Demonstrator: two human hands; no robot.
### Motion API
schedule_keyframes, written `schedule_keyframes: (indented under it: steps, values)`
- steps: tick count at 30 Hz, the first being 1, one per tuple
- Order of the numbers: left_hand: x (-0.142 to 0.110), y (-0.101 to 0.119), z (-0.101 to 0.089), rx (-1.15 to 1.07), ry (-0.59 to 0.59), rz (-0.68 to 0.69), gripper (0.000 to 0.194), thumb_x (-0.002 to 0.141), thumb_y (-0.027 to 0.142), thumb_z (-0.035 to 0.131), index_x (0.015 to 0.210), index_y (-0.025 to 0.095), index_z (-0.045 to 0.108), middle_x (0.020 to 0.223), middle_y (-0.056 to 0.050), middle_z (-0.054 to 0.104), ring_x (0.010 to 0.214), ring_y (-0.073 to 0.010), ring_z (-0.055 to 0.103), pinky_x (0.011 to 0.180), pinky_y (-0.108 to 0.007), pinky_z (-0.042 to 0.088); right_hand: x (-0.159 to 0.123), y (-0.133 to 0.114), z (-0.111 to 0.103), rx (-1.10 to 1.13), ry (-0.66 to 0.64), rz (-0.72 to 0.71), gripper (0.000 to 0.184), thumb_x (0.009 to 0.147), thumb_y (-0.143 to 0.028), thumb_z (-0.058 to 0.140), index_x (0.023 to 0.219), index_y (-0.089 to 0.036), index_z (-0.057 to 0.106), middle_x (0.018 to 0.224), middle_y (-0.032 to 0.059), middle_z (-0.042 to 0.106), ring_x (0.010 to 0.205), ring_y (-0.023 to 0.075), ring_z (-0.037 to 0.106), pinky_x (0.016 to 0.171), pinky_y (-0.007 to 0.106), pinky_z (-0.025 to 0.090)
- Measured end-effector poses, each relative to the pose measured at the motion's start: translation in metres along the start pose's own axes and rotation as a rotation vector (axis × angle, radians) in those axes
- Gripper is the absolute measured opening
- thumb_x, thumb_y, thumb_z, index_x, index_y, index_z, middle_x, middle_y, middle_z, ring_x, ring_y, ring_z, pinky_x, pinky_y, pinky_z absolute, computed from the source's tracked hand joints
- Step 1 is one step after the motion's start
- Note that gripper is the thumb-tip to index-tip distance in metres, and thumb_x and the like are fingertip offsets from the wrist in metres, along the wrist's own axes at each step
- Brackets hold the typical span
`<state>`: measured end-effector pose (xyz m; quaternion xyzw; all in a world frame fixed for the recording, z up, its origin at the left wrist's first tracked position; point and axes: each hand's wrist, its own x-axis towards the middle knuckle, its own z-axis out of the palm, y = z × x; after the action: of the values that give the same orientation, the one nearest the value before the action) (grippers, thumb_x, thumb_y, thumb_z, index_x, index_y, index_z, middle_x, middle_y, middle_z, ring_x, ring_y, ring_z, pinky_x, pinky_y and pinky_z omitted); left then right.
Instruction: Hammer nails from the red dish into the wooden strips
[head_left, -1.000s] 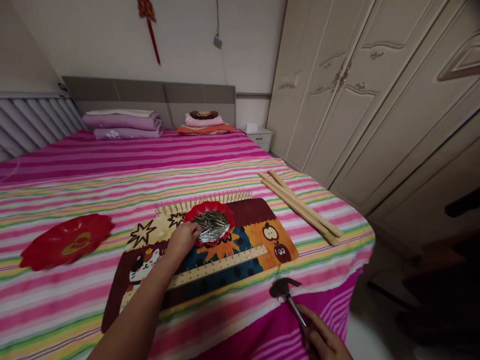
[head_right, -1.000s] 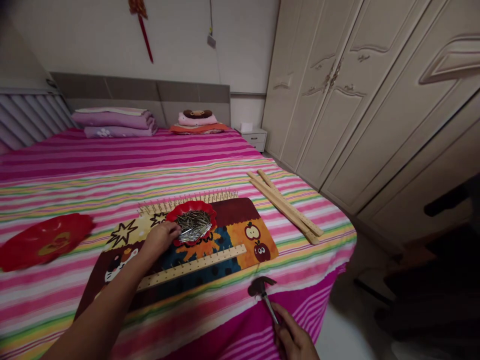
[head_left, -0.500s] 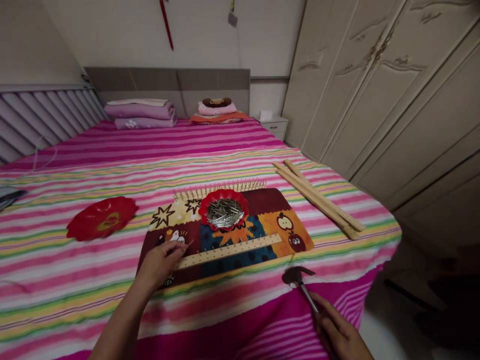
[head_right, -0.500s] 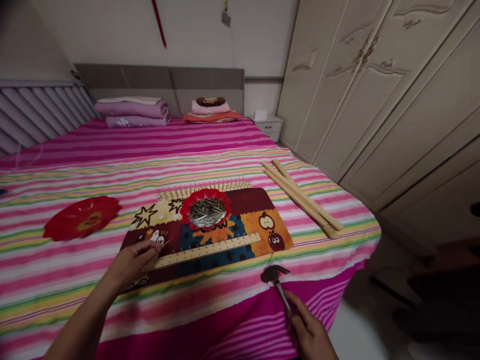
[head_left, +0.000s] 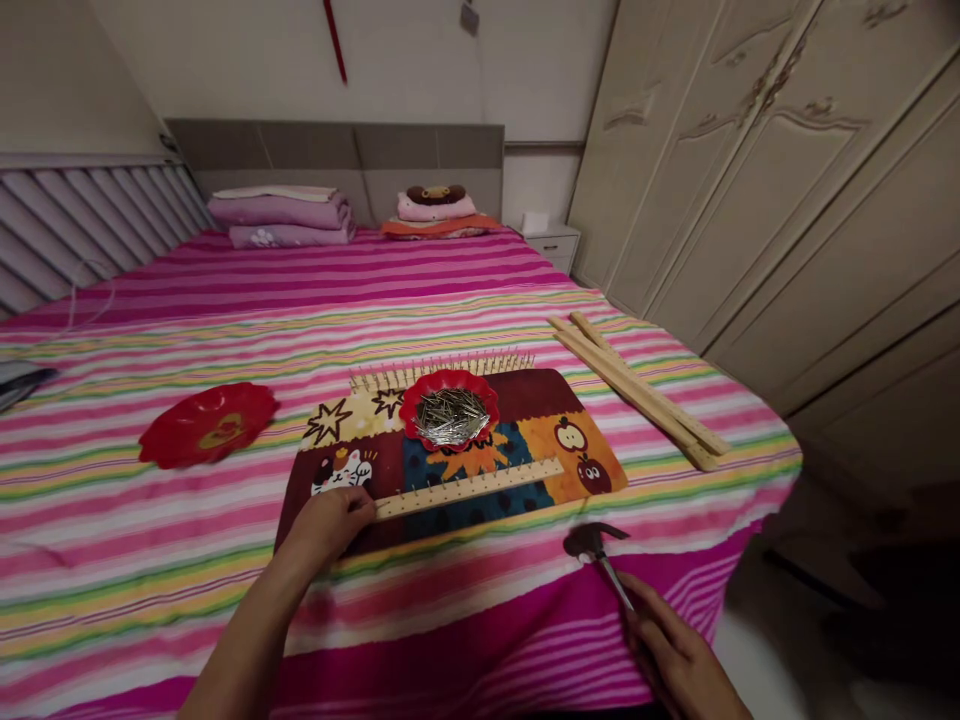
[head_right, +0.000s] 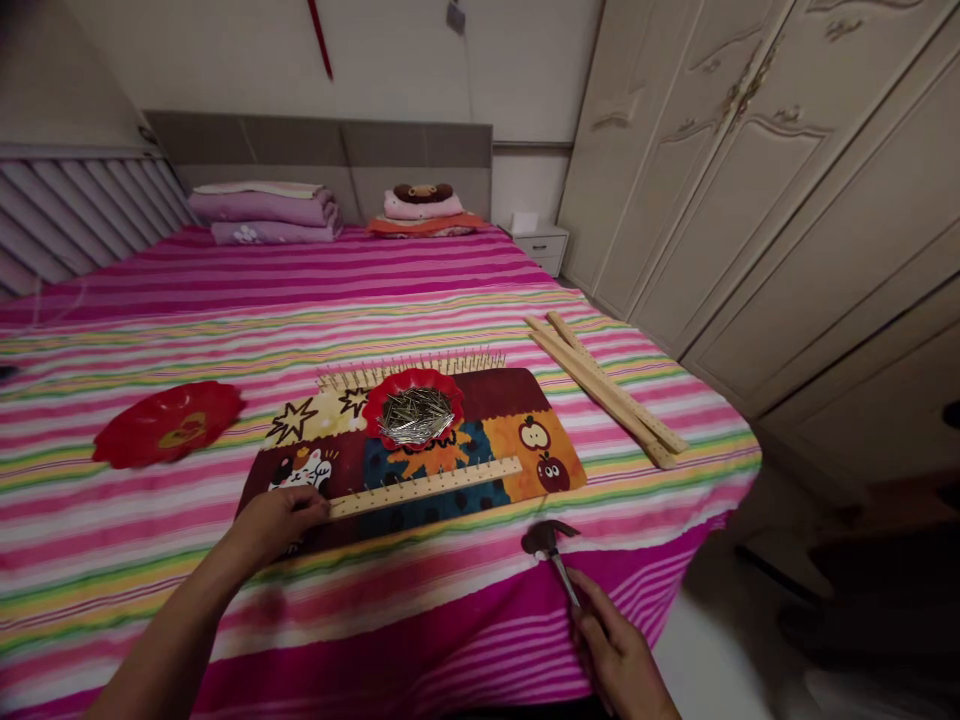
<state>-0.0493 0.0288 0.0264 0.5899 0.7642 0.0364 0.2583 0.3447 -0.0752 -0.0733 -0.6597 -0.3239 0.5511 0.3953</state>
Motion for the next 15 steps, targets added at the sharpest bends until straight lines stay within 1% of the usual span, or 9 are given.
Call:
schedule_keyframes:
  steps: [2,4,5,7,10,13,15]
  values:
    - [0.001,0.005,-0.003,0.026,-0.01,-0.01,0.017,0.071,0.028,0.046,0.063,0.021,0.059,0.052,0.003,0.057,0.052,-0.0109,0.051,0.051,-0.02,0.031,-0.002,-0.002,0.0,0.012,-0.007,-0.003,0.058,0.07,-0.045,0.059,0.122,-0.021,0.053,0.05,-0.0086,0.052,0.034,0.0066,0.038,0.032,0.016,0.028]
    - [0.003,0.009,-0.005,0.052,0.022,-0.011,0.017,0.071,0.027,0.046,0.062,0.021,0.059,0.053,0.003,0.058,0.052,-0.0111,0.052,0.051,-0.021,0.031,-0.003,-0.004,0.0,0.013,-0.02,0.005,0.058,0.071,-0.044,0.059,0.123,-0.019,0.051,0.05,-0.0087,0.051,0.032,0.0061,0.035,0.031,0.016,0.025]
    - [0.003,0.011,-0.006,0.057,0.053,-0.013,0.016,0.07,0.026,0.047,0.063,0.021,0.06,0.054,0.003,0.059,0.052,-0.0112,0.052,0.051,-0.021,0.031,-0.003,-0.004,0.0,0.014,-0.024,0.008,0.058,0.071,-0.044,0.059,0.122,-0.019,0.052,0.053,-0.0075,0.054,0.033,0.0061,0.036,0.031,0.017,0.026]
    - [0.004,0.014,-0.005,0.026,0.111,-0.024,0.014,0.068,0.027,0.048,0.067,0.021,0.062,0.058,0.003,0.062,0.054,-0.0114,0.053,0.053,-0.02,0.033,-0.002,-0.003,-0.002,0.015,-0.028,-0.003,0.056,0.069,-0.042,0.062,0.119,-0.019,0.054,0.062,-0.0043,0.061,0.037,0.0068,0.041,0.034,0.018,0.032]
    - [0.007,0.013,0.002,-0.11,0.168,-0.03,0.016,0.067,0.03,0.05,0.072,0.022,0.063,0.061,0.003,0.064,0.057,-0.0117,0.055,0.053,-0.02,0.035,0.001,0.0,-0.003,-0.001,-0.01,-0.029,0.055,0.068,-0.042,0.063,0.118,-0.02,0.056,0.062,-0.0045,0.061,0.04,0.0077,0.044,0.036,0.018,0.034]
    - [0.009,0.003,0.014,-0.28,0.21,-0.022,0.022,0.065,0.038,0.053,0.073,0.022,0.065,0.063,0.003,0.066,0.06,-0.0129,0.057,0.052,-0.02,0.037,0.004,0.005,-0.003,-0.015,-0.009,-0.025,0.056,0.07,-0.044,0.061,0.121,-0.021,0.055,0.054,-0.0069,0.056,0.037,0.0078,0.043,0.035,0.017,0.032]
    - [0.011,-0.004,0.022,-0.395,0.223,-0.013,0.028,0.063,0.043,0.055,0.076,0.021,0.067,0.066,0.002,0.067,0.062,-0.0138,0.058,0.052,-0.021,0.038,0.006,0.009,-0.004,-0.027,-0.012,-0.017,0.058,0.071,-0.045,0.06,0.122,-0.02,0.054,0.053,-0.0069,0.056,0.037,0.008,0.044,0.034,0.017,0.032]
